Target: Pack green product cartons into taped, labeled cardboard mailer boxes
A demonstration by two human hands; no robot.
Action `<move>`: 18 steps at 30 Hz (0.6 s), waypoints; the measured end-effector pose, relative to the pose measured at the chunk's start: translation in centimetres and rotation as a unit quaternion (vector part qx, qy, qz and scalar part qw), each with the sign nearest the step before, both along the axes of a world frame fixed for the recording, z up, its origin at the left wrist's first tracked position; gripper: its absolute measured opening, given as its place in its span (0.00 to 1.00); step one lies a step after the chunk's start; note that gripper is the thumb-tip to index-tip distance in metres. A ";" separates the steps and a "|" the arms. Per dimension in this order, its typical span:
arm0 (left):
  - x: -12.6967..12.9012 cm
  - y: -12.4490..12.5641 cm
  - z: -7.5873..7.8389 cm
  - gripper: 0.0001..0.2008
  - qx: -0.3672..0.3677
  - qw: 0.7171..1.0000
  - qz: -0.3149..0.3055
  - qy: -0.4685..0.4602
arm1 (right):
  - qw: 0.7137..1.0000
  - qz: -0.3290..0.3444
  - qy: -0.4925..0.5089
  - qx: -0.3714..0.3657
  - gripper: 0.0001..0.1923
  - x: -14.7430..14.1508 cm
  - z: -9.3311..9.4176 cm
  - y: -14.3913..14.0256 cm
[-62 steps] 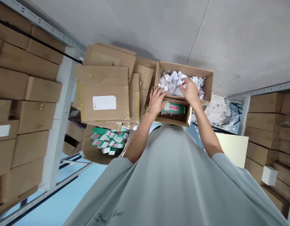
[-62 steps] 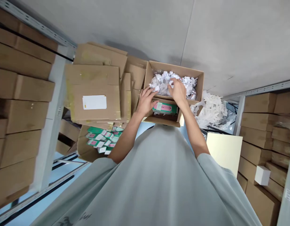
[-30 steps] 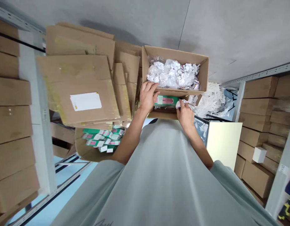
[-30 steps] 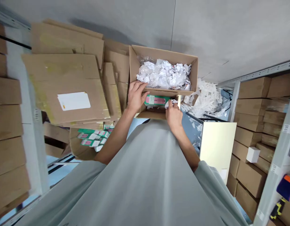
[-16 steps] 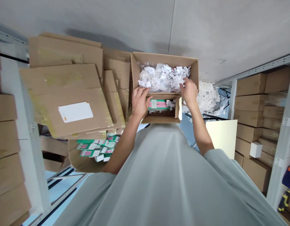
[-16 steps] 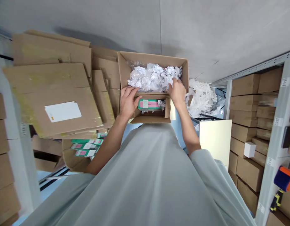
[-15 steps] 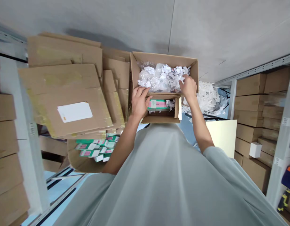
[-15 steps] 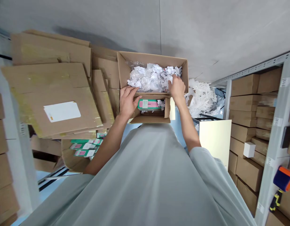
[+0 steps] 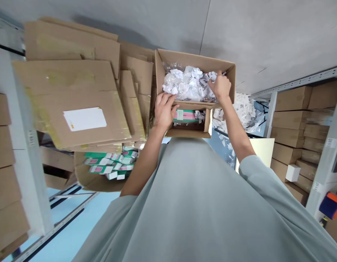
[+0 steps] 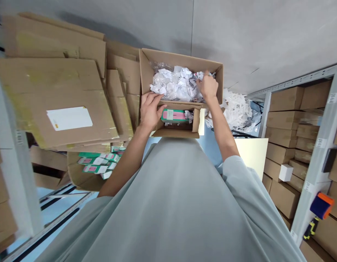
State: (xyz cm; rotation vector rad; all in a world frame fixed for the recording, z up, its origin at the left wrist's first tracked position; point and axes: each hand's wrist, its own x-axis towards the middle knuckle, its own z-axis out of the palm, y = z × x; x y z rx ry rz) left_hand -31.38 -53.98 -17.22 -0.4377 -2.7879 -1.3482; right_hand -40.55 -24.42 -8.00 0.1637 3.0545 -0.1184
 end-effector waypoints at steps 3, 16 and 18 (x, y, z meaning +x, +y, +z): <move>0.0 0.0 -0.1 0.22 0.009 1.000 -0.003 -0.002 | 0.995 -0.066 0.027 -0.066 0.39 5.4 2.5 -0.5; 0.2 -0.3 -0.2 0.25 0.003 1.000 -0.018 -0.001 | 0.989 0.014 -0.105 -0.104 0.30 20.0 1.1 -11.1; 0.2 -0.4 -0.2 0.25 -0.005 1.000 -0.022 -0.002 | 0.989 0.022 -0.121 -0.086 0.32 19.0 0.8 -11.4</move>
